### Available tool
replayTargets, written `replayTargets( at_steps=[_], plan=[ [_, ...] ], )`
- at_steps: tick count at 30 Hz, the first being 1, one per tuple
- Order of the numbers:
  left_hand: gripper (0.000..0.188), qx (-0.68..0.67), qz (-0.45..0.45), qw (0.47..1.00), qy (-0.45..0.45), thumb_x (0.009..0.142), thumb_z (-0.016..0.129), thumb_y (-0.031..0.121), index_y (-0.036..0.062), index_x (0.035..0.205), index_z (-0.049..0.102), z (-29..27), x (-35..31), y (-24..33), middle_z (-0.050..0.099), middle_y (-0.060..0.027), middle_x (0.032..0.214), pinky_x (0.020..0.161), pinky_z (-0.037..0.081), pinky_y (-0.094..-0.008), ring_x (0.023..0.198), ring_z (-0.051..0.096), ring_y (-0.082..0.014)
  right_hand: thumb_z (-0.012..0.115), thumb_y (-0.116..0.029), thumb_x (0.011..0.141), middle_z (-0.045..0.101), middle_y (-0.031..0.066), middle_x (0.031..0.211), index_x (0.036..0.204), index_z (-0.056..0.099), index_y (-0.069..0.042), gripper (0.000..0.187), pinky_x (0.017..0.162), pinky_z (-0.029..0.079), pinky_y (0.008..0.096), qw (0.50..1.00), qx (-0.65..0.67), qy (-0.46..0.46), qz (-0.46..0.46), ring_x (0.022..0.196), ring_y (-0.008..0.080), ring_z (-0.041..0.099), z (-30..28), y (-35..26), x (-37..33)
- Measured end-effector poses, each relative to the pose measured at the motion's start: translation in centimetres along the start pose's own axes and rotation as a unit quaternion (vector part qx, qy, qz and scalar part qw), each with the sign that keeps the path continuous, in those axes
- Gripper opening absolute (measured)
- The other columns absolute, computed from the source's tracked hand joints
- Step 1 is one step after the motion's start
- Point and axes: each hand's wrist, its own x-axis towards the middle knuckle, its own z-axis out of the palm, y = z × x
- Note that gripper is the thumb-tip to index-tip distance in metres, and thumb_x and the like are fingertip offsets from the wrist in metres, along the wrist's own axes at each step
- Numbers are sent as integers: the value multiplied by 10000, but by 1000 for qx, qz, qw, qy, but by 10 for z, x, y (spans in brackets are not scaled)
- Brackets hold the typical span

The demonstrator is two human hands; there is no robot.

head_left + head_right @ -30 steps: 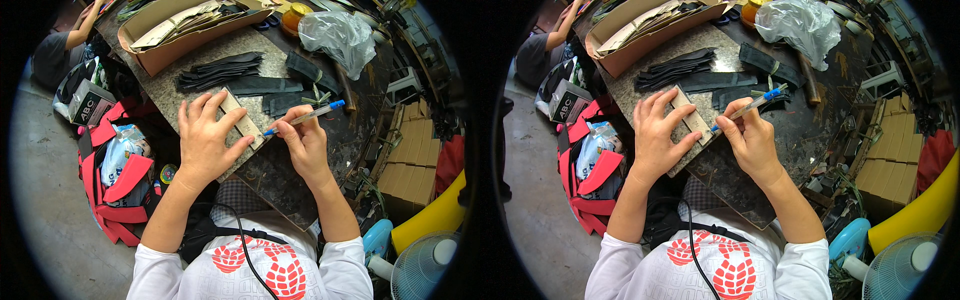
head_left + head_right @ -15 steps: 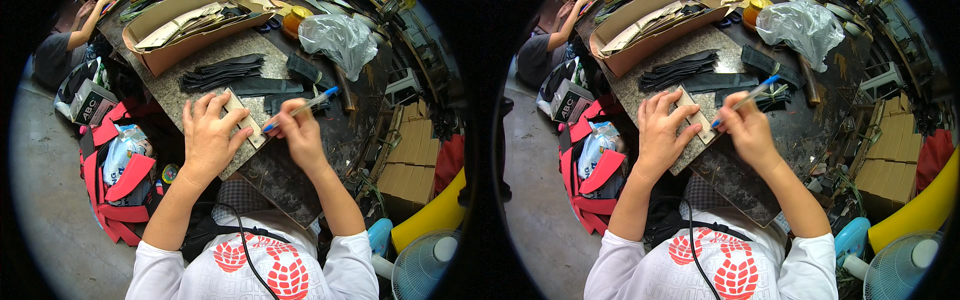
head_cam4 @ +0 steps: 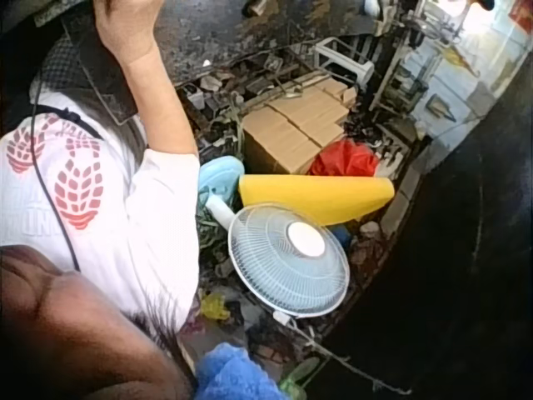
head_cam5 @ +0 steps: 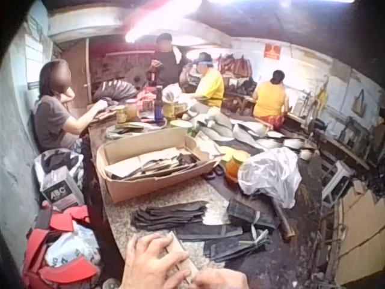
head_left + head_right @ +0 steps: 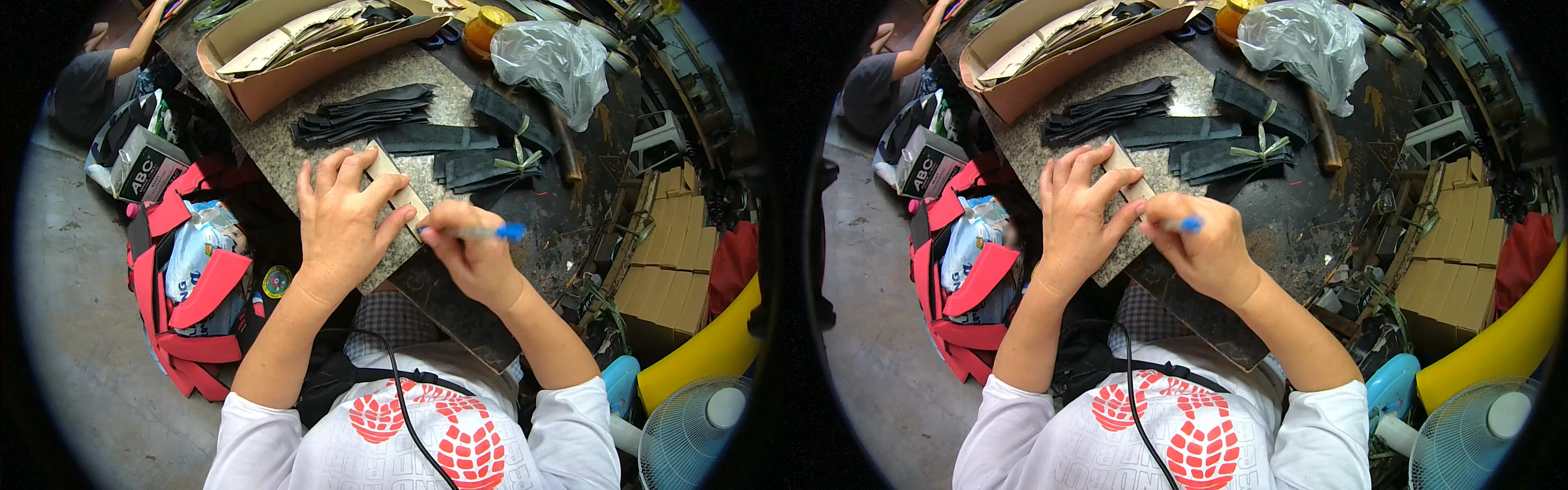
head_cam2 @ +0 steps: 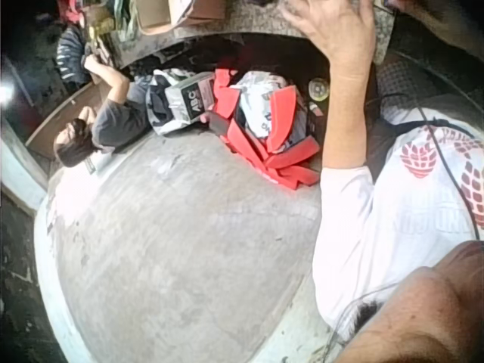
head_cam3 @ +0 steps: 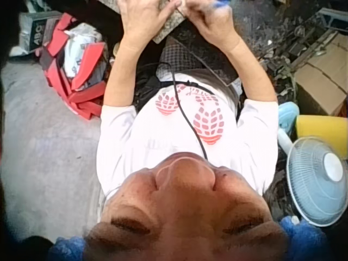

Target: The person unpacks black material strips from a plastic bag and places them on a workbench. They then use a pen and a cardboard template to mark measurements on the strips. The person handles multiple strips and templates during the process.

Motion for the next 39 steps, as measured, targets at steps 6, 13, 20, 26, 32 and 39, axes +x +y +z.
replayTargets(
  at_steps=[6,13,20,26,32,39],
  plan=[
    [331,4,1,1000,8,840,776,425,265,1128,755,0,0,0,608,-81,1359,1155,285,-635,1339,479,-323,728,-53,879,682,105,877,1066,629,-70,213,661,544,368,994,-58,-60,-67,730,281,674,-5,0,1],
    [493,-34,-7,999,33,887,750,304,140,1326,595,5,-2,-7,609,-86,1365,1179,282,-585,1331,514,-305,657,-185,954,659,78,945,1125,672,-65,209,689,572,343,973,-170,-38,151,787,213,699,-16,-18,18],
    [575,-71,-26,994,82,914,678,117,103,1452,475,13,-5,-15,542,-110,1462,1194,289,-551,1375,499,-300,782,-263,857,650,92,967,1008,689,-92,246,722,559,416,956,-210,-54,198,845,302,712,-3,-25,9],
    [548,-1,22,996,85,845,753,139,79,1363,584,1,0,-2,579,-103,1361,1147,357,-528,1257,532,-346,798,-102,827,667,60,745,948,725,-2,174,622,455,308,936,-135,2,324,661,127,588,-70,-8,-12],
    [275,-49,143,987,61,799,773,84,56,1068,725,4,46,-1,663,-65,1102,883,507,-405,1034,610,-271,722,-138,915,658,63,739,855,720,27,175,610,443,326,914,-235,-2,330,643,117,567,-112,-10,-38],
    [216,14,175,983,54,748,790,144,87,956,772,27,88,-11,666,-21,918,791,565,-363,923,625,-242,646,-149,1027,566,27,726,1027,684,26,180,641,443,277,959,-88,50,263,699,75,494,-104,-10,-19]
  ],
)
